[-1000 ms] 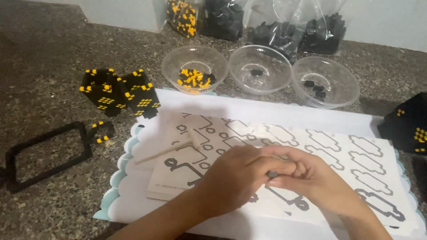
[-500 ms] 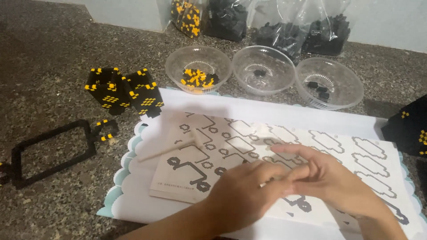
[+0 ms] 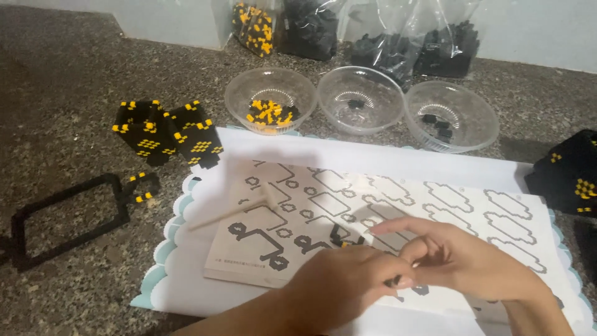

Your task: The person assembles small black and yellow plastic bricks by hand, following a printed instruction sheet. They repeatedly pick bricks from clear bowls, place them on the growing structure, and use a white plastic tool to press pieces together.

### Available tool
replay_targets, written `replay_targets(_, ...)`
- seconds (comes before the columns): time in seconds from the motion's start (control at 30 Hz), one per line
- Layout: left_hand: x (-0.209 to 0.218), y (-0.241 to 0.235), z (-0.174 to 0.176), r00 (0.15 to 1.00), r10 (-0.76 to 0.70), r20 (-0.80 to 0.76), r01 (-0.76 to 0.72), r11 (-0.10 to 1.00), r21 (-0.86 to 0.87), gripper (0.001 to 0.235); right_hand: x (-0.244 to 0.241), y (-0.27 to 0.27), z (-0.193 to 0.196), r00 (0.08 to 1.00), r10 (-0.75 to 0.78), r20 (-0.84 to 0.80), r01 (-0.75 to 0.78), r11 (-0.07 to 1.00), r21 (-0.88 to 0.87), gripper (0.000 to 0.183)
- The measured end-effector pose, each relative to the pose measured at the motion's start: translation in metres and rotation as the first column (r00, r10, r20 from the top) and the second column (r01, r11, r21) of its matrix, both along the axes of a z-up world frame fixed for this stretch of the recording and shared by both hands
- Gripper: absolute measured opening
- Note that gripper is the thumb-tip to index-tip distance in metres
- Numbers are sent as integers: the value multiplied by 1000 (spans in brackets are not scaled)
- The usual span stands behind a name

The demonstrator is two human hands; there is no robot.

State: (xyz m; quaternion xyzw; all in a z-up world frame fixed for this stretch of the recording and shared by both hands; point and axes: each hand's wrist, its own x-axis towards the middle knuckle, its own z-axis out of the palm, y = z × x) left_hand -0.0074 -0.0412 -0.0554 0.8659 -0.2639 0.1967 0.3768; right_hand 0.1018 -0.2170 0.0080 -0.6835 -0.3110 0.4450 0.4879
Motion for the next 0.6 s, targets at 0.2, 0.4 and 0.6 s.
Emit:
replay_targets(0.2, 70, 47, 16, 974, 159, 163, -148, 986, -82, 18, 12, -2, -13, 978, -190, 91, 192, 981, -19, 26)
replay_targets(0.4, 171, 89, 64, 954, 242, -175, -252, 967, -39, 28, 8, 5, -16, 921, -382, 68, 381, 924, 28, 23)
replay_targets(0.6, 129, 96, 71, 955, 275, -108, -286, 953, -104, 28, 1, 13, -12, 866, -497, 54, 495, 867, 53, 27)
